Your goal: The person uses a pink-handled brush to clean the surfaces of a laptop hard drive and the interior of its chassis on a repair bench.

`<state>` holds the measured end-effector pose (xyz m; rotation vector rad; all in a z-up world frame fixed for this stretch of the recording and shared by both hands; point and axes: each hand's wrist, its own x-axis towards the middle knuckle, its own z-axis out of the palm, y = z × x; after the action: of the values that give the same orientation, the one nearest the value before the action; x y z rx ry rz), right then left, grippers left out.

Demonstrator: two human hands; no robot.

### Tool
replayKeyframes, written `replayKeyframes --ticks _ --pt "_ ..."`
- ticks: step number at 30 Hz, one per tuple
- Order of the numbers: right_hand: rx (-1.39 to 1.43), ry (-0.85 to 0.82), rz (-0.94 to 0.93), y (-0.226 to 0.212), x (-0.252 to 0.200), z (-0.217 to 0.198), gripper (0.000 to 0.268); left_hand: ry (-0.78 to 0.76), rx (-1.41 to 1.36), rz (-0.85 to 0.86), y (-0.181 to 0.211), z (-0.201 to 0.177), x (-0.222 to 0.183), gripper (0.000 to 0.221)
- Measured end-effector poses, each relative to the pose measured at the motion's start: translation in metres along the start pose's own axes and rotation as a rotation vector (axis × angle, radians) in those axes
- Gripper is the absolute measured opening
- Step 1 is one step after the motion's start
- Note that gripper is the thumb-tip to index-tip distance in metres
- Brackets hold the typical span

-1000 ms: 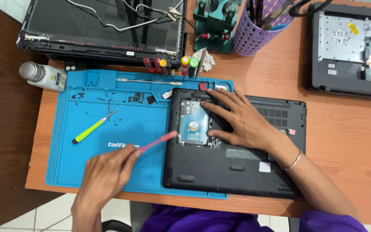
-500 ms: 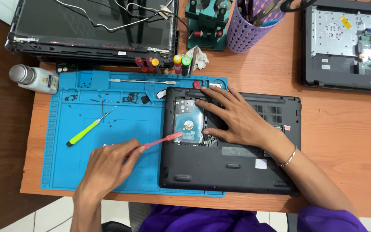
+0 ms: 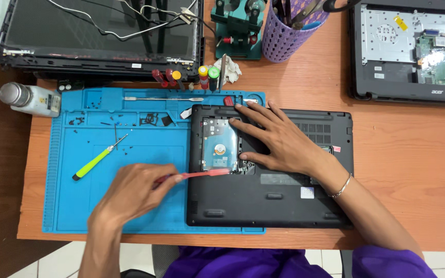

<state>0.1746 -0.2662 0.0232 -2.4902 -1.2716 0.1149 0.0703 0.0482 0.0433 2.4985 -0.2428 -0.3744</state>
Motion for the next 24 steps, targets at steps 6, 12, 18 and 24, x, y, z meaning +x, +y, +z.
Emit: replayKeyframes --ticks 6,12,18,24 --pt "0.033 0.009 0.043 0.005 -0.012 -0.006 0.076 -0.144 0.048 -0.24 0.002 -0.017 0.006 0.029" --pt "0.066 0.014 0.06 0.008 -0.017 -0.01 0.075 -0.107 0.065 -0.06 0.017 -0.017 0.012 0.032" --pt "0.061 0.007 0.042 0.009 -0.016 -0.011 0.076 -0.075 0.093 0.0 0.027 -0.023 0.01 0.033" --pt "0.067 0.013 0.035 0.009 -0.017 -0.011 0.078 -0.187 0.155 -0.295 0.026 -0.033 0.007 0.033"
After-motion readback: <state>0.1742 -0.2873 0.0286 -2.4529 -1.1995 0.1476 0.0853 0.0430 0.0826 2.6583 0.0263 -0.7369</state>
